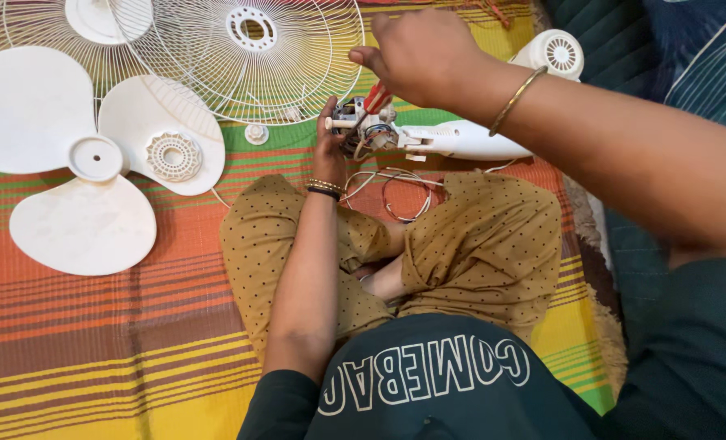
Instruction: The person sits on a mat and repairs a disassembled electric fan motor. They use a screwdriver to tighten screws on the motor housing and manipulate internal wires and components. The fan blades, cage, and stand are laid out nearby.
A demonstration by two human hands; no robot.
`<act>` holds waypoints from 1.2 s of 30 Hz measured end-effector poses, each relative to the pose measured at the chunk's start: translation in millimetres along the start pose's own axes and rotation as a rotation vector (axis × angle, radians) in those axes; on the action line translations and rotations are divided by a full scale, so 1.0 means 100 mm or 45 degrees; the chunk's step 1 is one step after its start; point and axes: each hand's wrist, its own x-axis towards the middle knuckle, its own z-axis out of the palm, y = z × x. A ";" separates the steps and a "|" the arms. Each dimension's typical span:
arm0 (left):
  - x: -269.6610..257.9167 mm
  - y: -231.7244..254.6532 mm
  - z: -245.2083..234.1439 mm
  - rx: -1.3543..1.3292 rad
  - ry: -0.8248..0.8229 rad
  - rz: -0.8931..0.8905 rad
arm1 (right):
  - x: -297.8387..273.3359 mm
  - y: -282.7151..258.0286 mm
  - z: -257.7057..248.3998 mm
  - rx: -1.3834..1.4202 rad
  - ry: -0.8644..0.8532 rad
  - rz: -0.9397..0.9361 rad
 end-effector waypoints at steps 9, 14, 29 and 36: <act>0.05 -0.07 -0.12 0.051 -0.080 0.056 | 0.04 0.20 0.24 0.234 0.560 -1.010; 0.08 -0.11 -0.20 0.059 -0.078 0.050 | 0.27 0.13 0.45 0.898 0.441 -0.472; 0.04 -0.01 -0.09 0.162 -0.025 -0.023 | -0.15 0.10 0.38 0.311 0.697 -0.474; 0.04 -0.01 -0.08 0.180 -0.043 -0.001 | -0.15 0.02 0.43 1.039 0.740 -0.578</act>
